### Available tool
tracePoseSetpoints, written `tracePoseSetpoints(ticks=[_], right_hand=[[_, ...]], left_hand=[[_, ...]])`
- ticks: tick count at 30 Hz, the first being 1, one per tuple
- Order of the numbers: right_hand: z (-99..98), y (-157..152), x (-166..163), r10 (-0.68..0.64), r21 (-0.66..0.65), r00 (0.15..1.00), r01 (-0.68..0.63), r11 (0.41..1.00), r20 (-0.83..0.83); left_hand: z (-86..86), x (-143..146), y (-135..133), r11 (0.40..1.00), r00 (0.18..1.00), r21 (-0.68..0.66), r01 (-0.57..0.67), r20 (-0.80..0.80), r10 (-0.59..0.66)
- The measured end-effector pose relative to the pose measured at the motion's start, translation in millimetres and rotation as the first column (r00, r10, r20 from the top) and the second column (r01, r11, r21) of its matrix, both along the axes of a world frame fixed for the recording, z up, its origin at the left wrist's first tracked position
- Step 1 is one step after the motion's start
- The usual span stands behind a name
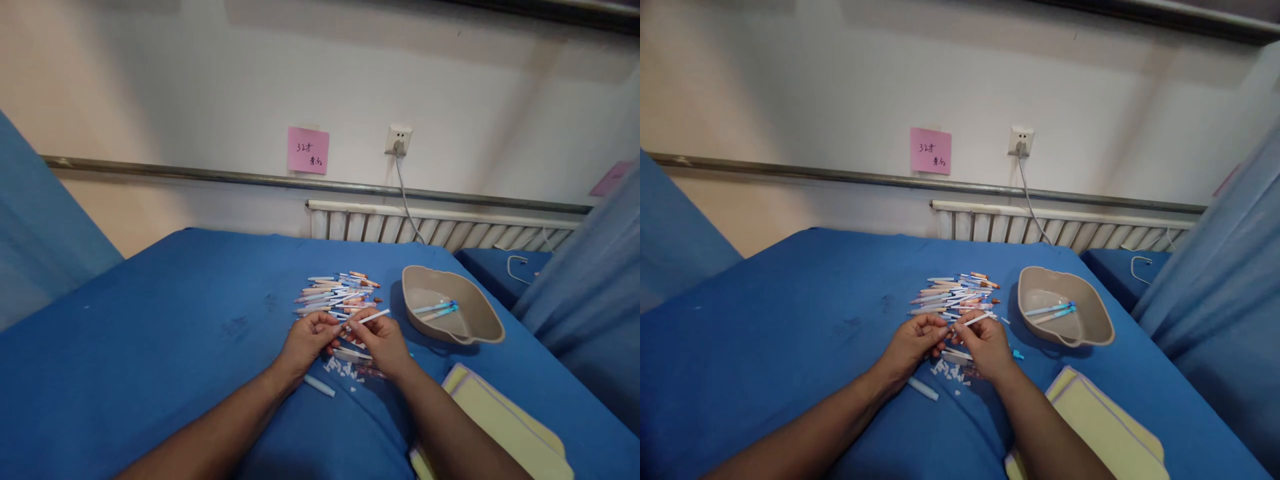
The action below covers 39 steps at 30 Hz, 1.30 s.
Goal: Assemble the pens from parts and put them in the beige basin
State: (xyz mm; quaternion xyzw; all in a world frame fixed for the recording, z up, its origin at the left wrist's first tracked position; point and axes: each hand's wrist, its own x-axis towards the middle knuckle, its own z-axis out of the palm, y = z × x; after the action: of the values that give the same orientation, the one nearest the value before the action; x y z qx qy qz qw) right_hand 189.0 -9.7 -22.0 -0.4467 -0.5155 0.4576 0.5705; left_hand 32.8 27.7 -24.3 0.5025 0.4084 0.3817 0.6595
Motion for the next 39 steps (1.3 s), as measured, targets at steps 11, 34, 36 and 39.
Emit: tracePoseSetpoints(ticks=[11, 34, 36, 39], right_hand=[[3.4, 2, 0, -0.051, -0.039, 0.991, 0.046, 0.998, -0.122], [2.2, 2, -1, -0.089, -0.194, 0.923, 0.016, 0.981, -0.374], [3.7, 1, -2, -0.104, -0.224, 0.904, 0.009, 0.975, -0.414], [5.7, 1, -4, -0.1, -0.265, 0.891, -0.024, 0.964, -0.443]], left_hand=[[7.5, -3, -3, 0.983, 0.986, -0.132, 0.128, 0.129, -0.111], [12.0, 1, -5, 0.998, 0.997, 0.047, 0.051, 0.052, -0.053], [11.6, 0, -5, 0.997, 0.997, 0.043, 0.066, 0.049, -0.068], [9.8, 0, -4, 0.997, 0.996, 0.032, 0.074, 0.039, -0.075]])
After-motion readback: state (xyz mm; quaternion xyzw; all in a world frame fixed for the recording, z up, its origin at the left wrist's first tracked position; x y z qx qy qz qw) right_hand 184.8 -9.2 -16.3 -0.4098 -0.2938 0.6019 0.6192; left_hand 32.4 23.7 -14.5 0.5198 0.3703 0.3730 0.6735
